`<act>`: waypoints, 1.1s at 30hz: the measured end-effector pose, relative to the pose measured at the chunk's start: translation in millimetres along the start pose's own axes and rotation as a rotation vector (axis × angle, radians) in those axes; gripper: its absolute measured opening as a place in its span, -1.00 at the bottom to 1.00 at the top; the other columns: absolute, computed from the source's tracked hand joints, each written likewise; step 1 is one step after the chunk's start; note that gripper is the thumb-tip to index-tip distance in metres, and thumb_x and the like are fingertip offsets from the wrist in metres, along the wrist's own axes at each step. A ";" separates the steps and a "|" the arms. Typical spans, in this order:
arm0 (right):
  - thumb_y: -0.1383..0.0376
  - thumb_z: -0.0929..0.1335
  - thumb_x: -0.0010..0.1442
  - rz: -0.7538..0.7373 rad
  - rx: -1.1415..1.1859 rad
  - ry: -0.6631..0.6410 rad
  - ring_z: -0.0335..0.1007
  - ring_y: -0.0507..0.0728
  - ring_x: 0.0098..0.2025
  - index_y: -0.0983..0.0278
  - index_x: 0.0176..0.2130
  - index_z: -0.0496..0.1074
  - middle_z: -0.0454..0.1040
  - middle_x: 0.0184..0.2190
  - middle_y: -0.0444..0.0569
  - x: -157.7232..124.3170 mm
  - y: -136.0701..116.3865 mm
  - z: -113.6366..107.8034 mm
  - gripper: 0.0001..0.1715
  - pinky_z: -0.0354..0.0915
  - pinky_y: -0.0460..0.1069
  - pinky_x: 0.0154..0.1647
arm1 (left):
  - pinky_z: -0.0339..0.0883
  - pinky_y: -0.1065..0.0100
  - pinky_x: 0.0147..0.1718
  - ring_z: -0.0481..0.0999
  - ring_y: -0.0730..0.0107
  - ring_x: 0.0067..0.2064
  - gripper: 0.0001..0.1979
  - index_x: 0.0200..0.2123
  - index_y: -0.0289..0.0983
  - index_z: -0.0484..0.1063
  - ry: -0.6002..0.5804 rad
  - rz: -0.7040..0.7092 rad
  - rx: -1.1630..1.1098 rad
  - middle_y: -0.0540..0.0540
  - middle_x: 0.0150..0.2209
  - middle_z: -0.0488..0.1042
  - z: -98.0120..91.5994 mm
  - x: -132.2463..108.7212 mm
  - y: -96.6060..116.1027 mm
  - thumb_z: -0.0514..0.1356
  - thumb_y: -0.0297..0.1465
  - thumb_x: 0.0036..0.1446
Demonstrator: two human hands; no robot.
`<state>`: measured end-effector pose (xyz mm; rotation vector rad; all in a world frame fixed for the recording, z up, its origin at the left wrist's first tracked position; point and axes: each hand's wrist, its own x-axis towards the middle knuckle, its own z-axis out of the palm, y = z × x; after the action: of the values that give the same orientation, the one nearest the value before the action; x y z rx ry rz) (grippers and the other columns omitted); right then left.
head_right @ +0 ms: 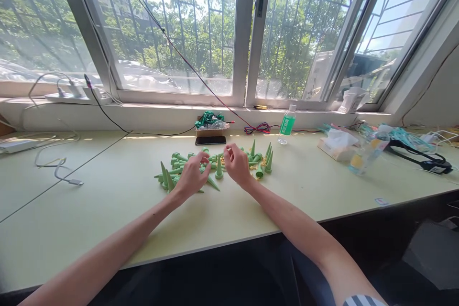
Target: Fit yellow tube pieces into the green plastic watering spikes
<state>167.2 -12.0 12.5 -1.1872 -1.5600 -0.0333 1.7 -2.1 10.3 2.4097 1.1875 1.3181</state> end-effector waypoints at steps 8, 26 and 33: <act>0.44 0.30 0.07 -0.110 -0.293 -0.383 0.26 0.10 -0.32 0.29 -0.44 0.38 0.38 -0.46 -0.06 -1.5 18.3 8.0 -0.91 0.13 -0.06 -0.25 | 0.29 0.19 -0.17 0.39 0.16 -0.16 -0.89 -0.28 -0.23 0.30 -0.085 0.022 0.063 -0.13 -0.28 0.45 0.3 -3.2 -0.2 0.09 -0.48 0.08; 0.46 0.35 0.13 -0.075 -0.424 -0.590 0.30 0.10 -0.22 0.29 -0.35 0.48 0.44 -0.39 -0.04 -0.5 18.3 8.1 -0.89 0.09 -0.06 -0.16 | 0.30 0.20 -0.14 0.39 0.15 -0.11 -0.89 -0.29 -0.24 0.33 -0.145 -0.026 0.079 -0.13 -0.24 0.44 0.5 -5.3 -1.7 0.10 -0.48 0.06; 0.44 0.39 0.11 -0.058 -0.429 -0.543 0.29 0.08 -0.27 0.31 -0.42 0.43 0.42 -0.42 -0.04 1.0 20.2 7.6 -0.92 0.12 -0.08 -0.24 | 0.30 0.21 -0.13 0.40 0.16 -0.10 -0.88 -0.28 -0.25 0.34 -0.148 -0.022 0.070 -0.13 -0.24 0.44 1.0 -5.5 -1.9 0.12 -0.49 0.05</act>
<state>175.6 3.0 -0.5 -1.5720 -2.1360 -0.0938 -0.3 -4.5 5.3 2.4852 1.2351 1.0880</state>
